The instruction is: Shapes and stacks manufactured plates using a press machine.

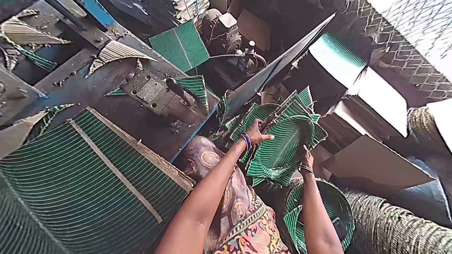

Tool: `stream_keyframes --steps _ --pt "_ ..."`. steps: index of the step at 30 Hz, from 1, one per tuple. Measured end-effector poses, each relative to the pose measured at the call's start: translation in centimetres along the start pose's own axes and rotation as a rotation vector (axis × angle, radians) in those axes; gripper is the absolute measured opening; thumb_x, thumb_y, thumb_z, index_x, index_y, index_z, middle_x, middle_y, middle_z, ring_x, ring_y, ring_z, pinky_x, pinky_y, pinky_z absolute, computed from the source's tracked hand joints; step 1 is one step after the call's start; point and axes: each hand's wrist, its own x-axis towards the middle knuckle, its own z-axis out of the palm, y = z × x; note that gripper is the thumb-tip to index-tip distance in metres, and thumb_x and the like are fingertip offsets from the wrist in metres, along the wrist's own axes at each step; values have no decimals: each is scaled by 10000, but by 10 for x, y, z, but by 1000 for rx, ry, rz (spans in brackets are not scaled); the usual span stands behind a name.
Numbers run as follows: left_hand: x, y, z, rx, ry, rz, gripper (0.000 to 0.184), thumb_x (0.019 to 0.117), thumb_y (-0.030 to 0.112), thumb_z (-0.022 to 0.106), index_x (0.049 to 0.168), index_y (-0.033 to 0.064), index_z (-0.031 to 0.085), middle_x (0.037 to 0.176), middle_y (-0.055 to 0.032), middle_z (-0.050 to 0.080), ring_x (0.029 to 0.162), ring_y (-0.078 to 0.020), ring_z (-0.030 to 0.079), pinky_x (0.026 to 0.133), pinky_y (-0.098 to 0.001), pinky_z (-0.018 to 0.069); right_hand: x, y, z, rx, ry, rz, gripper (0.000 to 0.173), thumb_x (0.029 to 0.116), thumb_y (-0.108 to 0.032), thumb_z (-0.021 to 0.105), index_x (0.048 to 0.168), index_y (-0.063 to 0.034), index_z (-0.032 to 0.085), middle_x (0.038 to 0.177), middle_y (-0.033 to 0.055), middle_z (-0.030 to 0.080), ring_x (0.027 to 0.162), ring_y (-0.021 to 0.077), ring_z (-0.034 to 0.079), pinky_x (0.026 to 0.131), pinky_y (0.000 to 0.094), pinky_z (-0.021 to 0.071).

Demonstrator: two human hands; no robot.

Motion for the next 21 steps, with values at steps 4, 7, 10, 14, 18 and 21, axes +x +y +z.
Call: stream_keyframes --steps 4,7,10,14,18,21 --pt "-26 35 -21 33 74 176 893 813 436 850 1492 51 415 1261 -253 636 1117 -390 650 958 -592 519 -28 -54 -63 52 -139 -144 470 1108 -270 428 1439 55 503 1413 191 579 1256 135 566 1088 315 440" --pt "-83 84 -67 38 62 261 767 850 432 814 1408 24 481 1160 -228 659 1046 -334 658 931 -554 526 -75 -125 -107 74 -256 -111 395 1126 -219 289 1421 -14 455 1289 43 585 1092 -36 552 951 172 472" --pt "-160 108 -116 -1 52 302 688 917 423 740 1387 -11 486 1219 -210 638 1110 -267 636 979 -491 508 -83 -141 -119 257 -374 -587 422 1122 -149 281 1383 149 428 1209 123 641 1040 -3 592 892 178 493" --pt "-283 76 -179 76 230 272 458 1047 437 511 1164 17 653 1078 -45 676 984 -48 607 916 -296 487 -213 -213 -104 263 -664 -567 246 1073 -265 400 1192 -172 595 1017 -213 701 958 -132 631 899 110 522" --pt "-404 -3 -216 257 364 -112 683 1035 528 510 1438 -22 495 1291 -279 605 1163 -376 607 998 -576 464 -276 -190 -32 86 -790 -553 495 975 -355 602 1285 15 494 1022 -76 635 899 -95 612 806 126 525" --pt "-470 -76 -193 176 407 -224 660 1005 460 615 1448 -15 497 1289 -273 621 1166 -387 624 1017 -575 471 -287 -187 -1 -53 -690 -881 672 899 -231 757 1369 149 463 1260 214 632 1107 147 664 927 294 569"
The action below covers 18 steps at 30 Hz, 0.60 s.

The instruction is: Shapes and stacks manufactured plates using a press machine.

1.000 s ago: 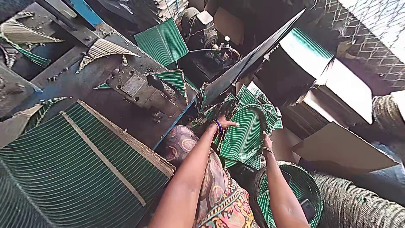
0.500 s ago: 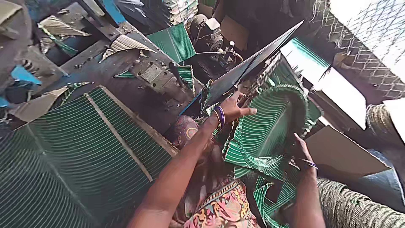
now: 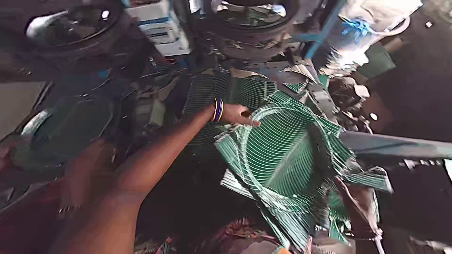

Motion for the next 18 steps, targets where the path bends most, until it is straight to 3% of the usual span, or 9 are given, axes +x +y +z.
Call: stream_keyframes --steps 1,3,5,7,9,12,14,16,18 --pt "-17 -19 14 -71 20 -2 655 982 433 666 1436 -12 508 1273 -258 633 1151 -360 635 1015 -551 483 7 -10 -4 -98 61 -130 813 892 -260 783 1424 188 362 1400 329 505 1260 257 583 1014 356 522" --pt "-35 -45 45 -149 65 -1 717 928 439 739 1434 -13 509 1303 -248 626 1209 -349 615 1069 -546 456 19 -54 -14 -264 172 -362 990 907 -361 720 1521 201 185 1557 430 255 1435 409 395 1124 407 422" --pt "-44 -50 65 -117 93 -5 774 904 525 733 1432 -1 524 1334 -237 619 1264 -348 589 1102 -556 426 23 -90 -5 -365 102 -594 828 950 -402 675 1516 107 350 1555 359 359 1453 441 388 1177 503 379" --pt "-50 -46 76 -44 134 -42 854 874 641 697 1440 24 530 1321 -225 635 1264 -356 595 1091 -583 432 24 -120 33 -532 -241 -757 699 940 -501 621 1499 -95 514 1559 180 469 1474 389 386 1172 617 330" --pt "-64 -36 90 71 230 -130 969 804 774 658 1390 8 559 1211 -232 679 1163 -389 645 990 -623 488 33 -108 82 -698 -537 -838 824 897 -714 571 1555 -230 464 1635 135 377 1537 375 280 1183 674 259" --pt "-98 -12 105 104 224 -345 1006 765 822 647 1353 12 547 1124 -197 686 1106 -372 653 950 -590 498 41 -68 123 -793 -611 -843 997 832 -874 467 1606 -253 368 1680 184 259 1562 409 196 1183 713 208" --pt "-105 -21 127 -42 304 -318 884 837 723 670 1340 7 550 1110 -196 685 1096 -349 662 950 -557 512 40 -62 125 -798 -601 -811 1036 816 -890 463 1614 -237 353 1692 184 224 1568 409 171 1186 718 196" --pt "-102 -38 155 -356 477 -131 677 926 406 747 1380 -53 543 1268 -247 638 1220 -326 608 1067 -499 452 35 -60 125 -794 -597 -777 1058 809 -891 471 1625 -233 324 1708 172 178 1577 402 137 1183 729 175" --pt "-99 -45 178 -652 601 57 574 911 179 736 1389 -76 546 1327 -234 619 1250 -243 590 1096 -400 441 34 -56 124 -790 -589 -772 1089 792 -911 458 1630 -231 313 1711 169 167 1578 396 140 1180 728 185"
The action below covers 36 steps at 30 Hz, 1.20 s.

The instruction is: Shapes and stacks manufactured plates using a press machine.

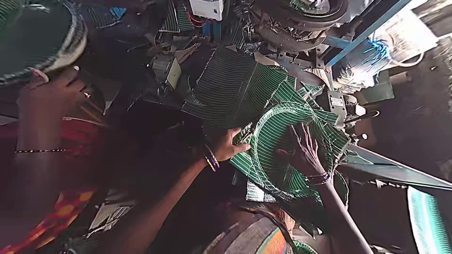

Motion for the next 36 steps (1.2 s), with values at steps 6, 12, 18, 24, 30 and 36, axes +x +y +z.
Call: stream_keyframes --steps 6,12,18,24,30,36 --pt "-45 -23 -6 -359 85 63 368 898 132 707 1237 10 632 1074 0 734 987 -26 689 910 -226 571 0 -23 10 34 -50 -22 1111 764 -932 467 1632 -260 300 1719 152 146 1583 369 139 1179 722 190" --pt "-163 -10 -79 -197 245 57 379 831 368 787 1184 248 720 1094 141 735 1012 36 672 894 -173 564 7 -12 20 42 32 54 1076 813 -888 459 1637 -219 285 1696 215 181 1563 461 129 1124 789 202" --pt "-153 -52 -92 559 140 -327 867 795 610 775 1396 23 561 1330 -207 620 1218 -348 612 1024 -568 484 11 -16 14 31 18 86 1111 783 -895 488 1636 -213 288 1691 231 180 1555 477 146 1121 783 214" --pt "-32 -14 -4 353 217 -168 832 829 633 747 1374 33 561 1039 -188 720 983 -329 710 873 -578 556 8 -18 19 -7 14 121 1113 775 -909 484 1641 -244 271 1711 186 144 1571 442 110 1147 766 187" --pt "-75 -39 -35 75 150 38 294 947 367 657 1005 80 674 790 29 643 691 -19 613 649 -228 536 4 -18 25 11 20 84 1126 771 -932 449 1640 -237 275 1713 166 160 1573 417 140 1135 765 226" --pt "-149 -69 -90 598 -122 -558 482 960 255 718 1315 -54 613 1234 -305 638 1164 -443 618 1016 -619 457 8 -22 24 10 21 88 1129 777 -917 457 1639 -210 279 1710 176 166 1571 426 139 1143 760 212"
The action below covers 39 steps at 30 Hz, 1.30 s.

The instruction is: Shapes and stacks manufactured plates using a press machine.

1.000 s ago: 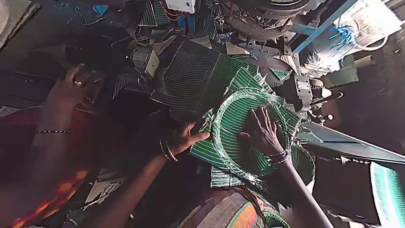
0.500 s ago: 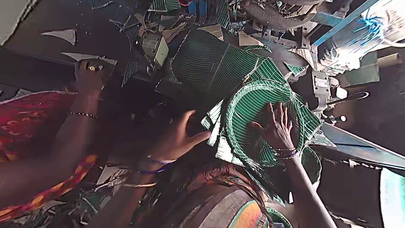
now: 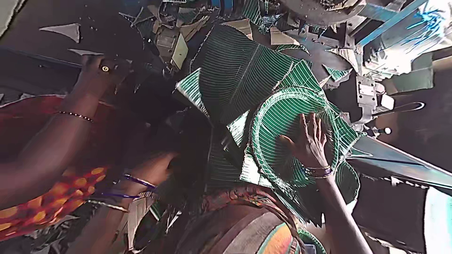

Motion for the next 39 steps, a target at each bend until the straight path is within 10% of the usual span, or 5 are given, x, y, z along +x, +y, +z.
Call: stream_keyframes --steps 10,14,20,34,39 --pt "73 137 22 -461 456 428 475 1050 422 529 788 39 633 598 -51 521 529 -164 526 523 -375 460 0 -2 -4 -8 -34 40 1125 784 -890 494 1642 -200 264 1714 172 149 1580 410 108 1155 757 190" --pt "19 67 37 -450 392 470 457 1027 454 529 894 50 697 664 45 570 602 23 521 596 -188 473 4 9 -2 10 -38 101 1120 812 -884 466 1651 -181 227 1709 210 126 1571 442 113 1141 765 195" --pt "-2 26 29 15 183 15 602 934 387 733 1342 -36 602 1425 -309 525 1255 -475 576 1019 -644 467 8 -2 -5 -19 -25 136 1116 822 -861 495 1649 -159 231 1704 237 113 1565 461 122 1141 765 196" --pt "-7 49 11 198 -317 137 376 1053 295 566 1294 14 635 1170 -286 669 1136 -470 630 977 -633 469 12 6 -4 20 -22 184 1081 839 -841 497 1643 -162 252 1697 241 143 1562 466 122 1142 765 182" --pt "22 59 0 -105 381 279 957 866 689 656 1542 60 406 1420 -167 571 1236 -311 614 997 -514 536 3 19 -34 131 -34 154 949 896 -723 570 1593 -109 373 1664 230 268 1548 464 191 1159 747 203"
